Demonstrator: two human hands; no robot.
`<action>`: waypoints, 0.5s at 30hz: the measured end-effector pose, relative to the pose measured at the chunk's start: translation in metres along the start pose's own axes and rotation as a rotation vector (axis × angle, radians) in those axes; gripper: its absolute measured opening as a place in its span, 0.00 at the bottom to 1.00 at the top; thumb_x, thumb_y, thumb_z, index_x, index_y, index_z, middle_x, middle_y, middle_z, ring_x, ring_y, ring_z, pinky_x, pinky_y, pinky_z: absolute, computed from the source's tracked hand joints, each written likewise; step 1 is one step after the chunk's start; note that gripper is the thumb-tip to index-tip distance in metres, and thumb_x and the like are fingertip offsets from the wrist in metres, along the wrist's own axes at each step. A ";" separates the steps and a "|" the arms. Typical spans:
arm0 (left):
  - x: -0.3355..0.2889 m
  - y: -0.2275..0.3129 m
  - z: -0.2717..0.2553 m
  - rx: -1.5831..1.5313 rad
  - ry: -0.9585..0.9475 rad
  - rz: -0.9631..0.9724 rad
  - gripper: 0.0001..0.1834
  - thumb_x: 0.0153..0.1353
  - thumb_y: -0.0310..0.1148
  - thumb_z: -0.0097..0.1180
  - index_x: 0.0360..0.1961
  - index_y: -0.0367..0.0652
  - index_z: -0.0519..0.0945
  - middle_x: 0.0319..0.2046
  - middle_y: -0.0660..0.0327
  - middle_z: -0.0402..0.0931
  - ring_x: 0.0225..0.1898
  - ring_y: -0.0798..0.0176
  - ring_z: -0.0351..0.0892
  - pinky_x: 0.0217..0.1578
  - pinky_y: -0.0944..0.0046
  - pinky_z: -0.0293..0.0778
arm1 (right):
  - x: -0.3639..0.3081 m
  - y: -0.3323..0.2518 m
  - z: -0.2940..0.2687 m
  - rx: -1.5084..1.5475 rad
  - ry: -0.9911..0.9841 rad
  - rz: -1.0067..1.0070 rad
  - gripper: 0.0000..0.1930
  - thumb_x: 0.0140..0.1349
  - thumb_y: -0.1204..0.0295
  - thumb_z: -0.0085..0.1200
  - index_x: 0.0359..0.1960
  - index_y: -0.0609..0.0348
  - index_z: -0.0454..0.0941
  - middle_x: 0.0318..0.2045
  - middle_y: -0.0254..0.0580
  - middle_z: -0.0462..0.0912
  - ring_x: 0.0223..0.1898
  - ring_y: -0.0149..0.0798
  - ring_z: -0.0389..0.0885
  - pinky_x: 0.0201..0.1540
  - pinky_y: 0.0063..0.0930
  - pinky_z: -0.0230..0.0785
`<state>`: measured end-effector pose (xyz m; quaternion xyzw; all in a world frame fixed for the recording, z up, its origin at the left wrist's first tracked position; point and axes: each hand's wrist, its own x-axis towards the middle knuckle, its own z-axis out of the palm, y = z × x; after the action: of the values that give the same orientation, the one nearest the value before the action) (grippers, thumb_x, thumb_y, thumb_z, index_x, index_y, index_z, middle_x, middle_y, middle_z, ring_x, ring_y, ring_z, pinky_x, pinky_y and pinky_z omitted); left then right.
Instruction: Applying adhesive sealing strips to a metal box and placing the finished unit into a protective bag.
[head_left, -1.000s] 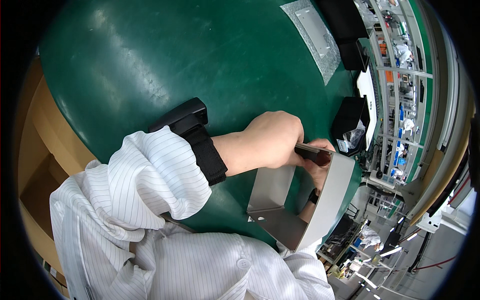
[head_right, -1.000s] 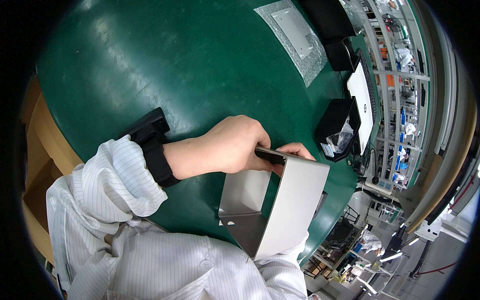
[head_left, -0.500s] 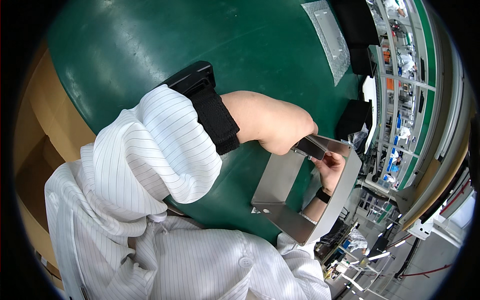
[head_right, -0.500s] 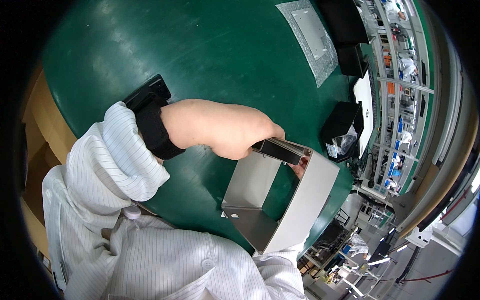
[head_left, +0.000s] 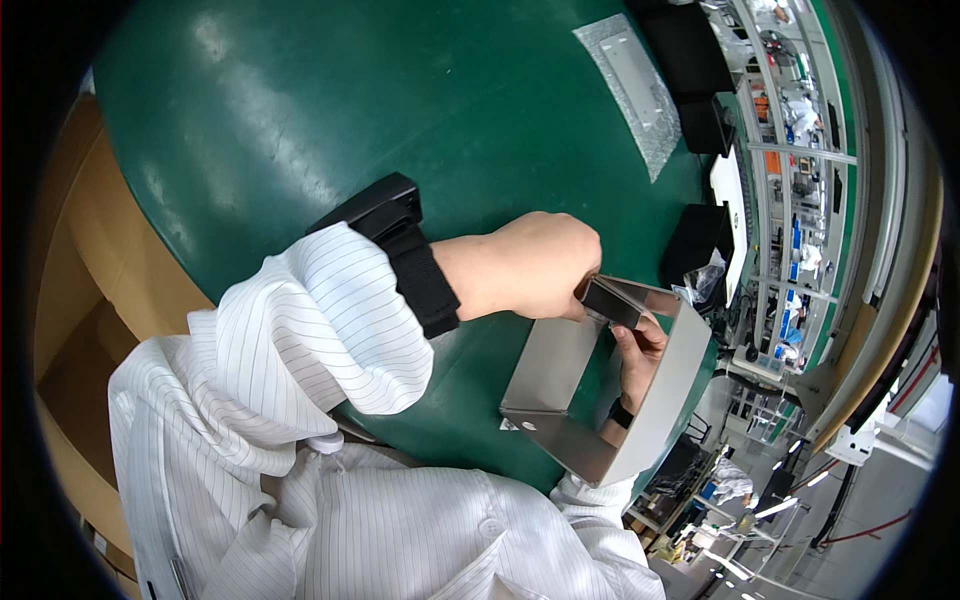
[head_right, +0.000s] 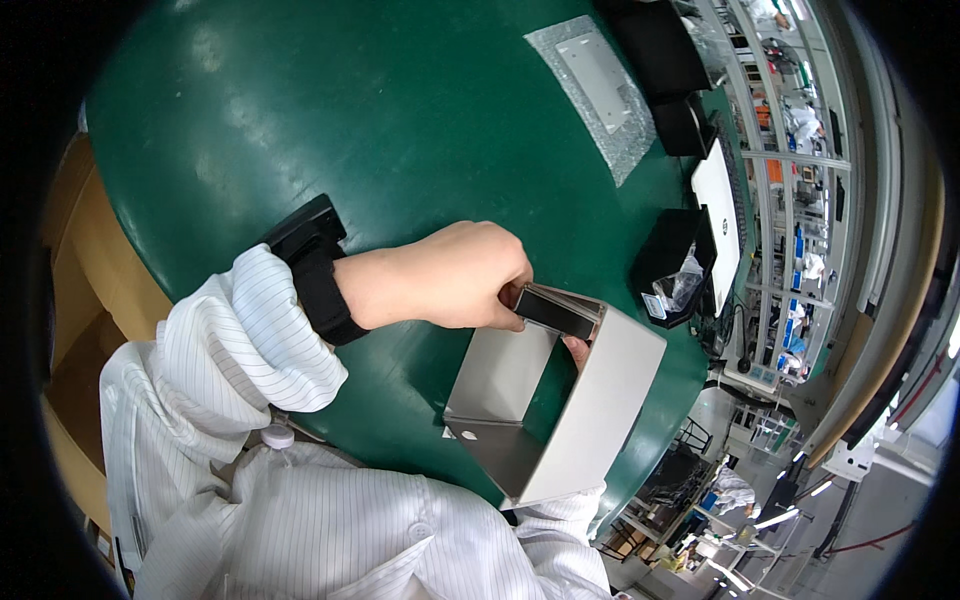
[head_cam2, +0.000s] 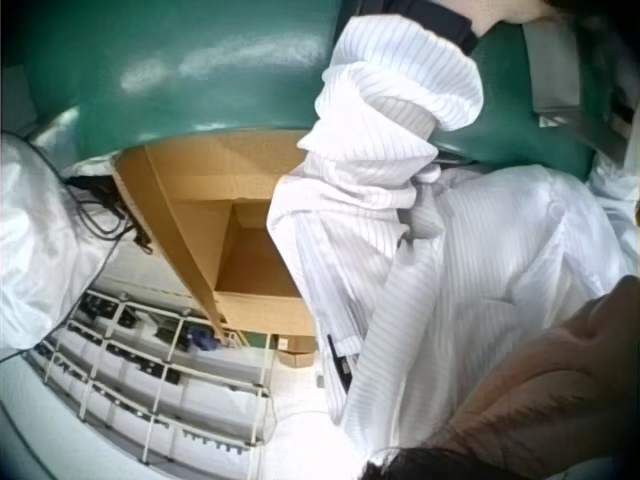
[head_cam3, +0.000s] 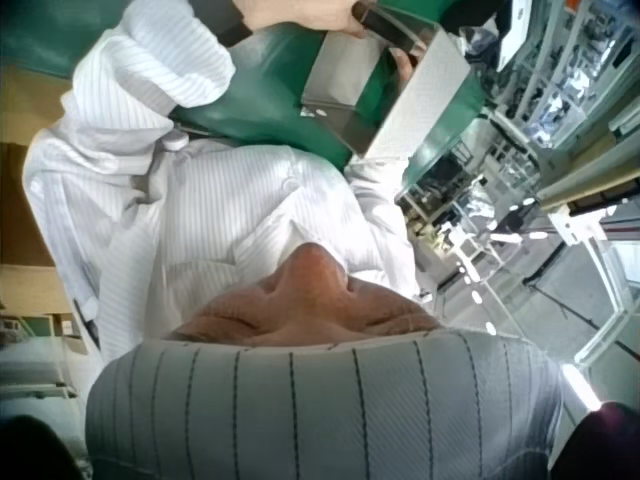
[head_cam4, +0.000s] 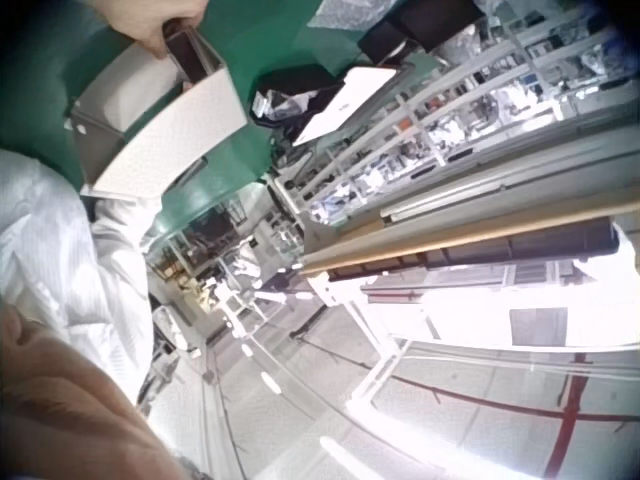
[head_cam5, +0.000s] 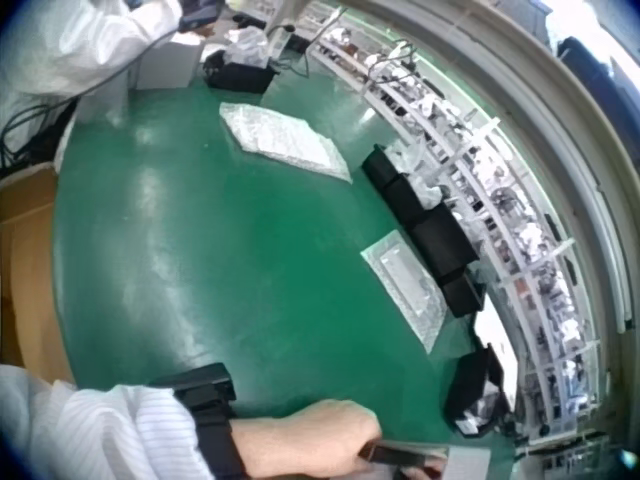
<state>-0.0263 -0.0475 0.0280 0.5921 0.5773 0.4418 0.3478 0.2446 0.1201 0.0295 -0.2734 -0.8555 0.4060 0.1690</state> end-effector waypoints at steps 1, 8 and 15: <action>0.001 0.000 -0.002 -0.084 0.004 -0.058 0.10 0.47 0.34 0.70 0.24 0.38 0.84 0.23 0.53 0.81 0.30 0.49 0.84 0.33 0.54 0.78 | -0.005 0.007 -0.003 0.050 0.053 0.012 0.12 0.59 0.72 0.66 0.43 0.63 0.82 0.45 0.42 0.83 0.45 0.33 0.78 0.52 0.28 0.70; 0.001 0.001 -0.010 -0.362 0.338 0.257 0.11 0.57 0.28 0.63 0.39 0.32 0.81 0.29 0.55 0.83 0.31 0.64 0.81 0.36 0.64 0.77 | 0.016 -0.113 0.020 0.127 0.283 -0.188 0.05 0.57 0.81 0.63 0.35 0.67 0.81 0.34 0.41 0.83 0.35 0.32 0.80 0.37 0.24 0.71; -0.014 0.002 -0.015 -0.338 0.185 -0.015 0.11 0.63 0.27 0.59 0.45 0.33 0.81 0.33 0.58 0.83 0.36 0.66 0.81 0.41 0.65 0.77 | 0.013 -0.158 0.018 0.033 0.333 -0.455 0.06 0.52 0.81 0.67 0.31 0.65 0.82 0.30 0.42 0.84 0.30 0.37 0.81 0.33 0.26 0.74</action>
<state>-0.0385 -0.0632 0.0337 0.4781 0.5288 0.5822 0.3909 0.1726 0.0350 0.1436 -0.1347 -0.8486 0.3208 0.3985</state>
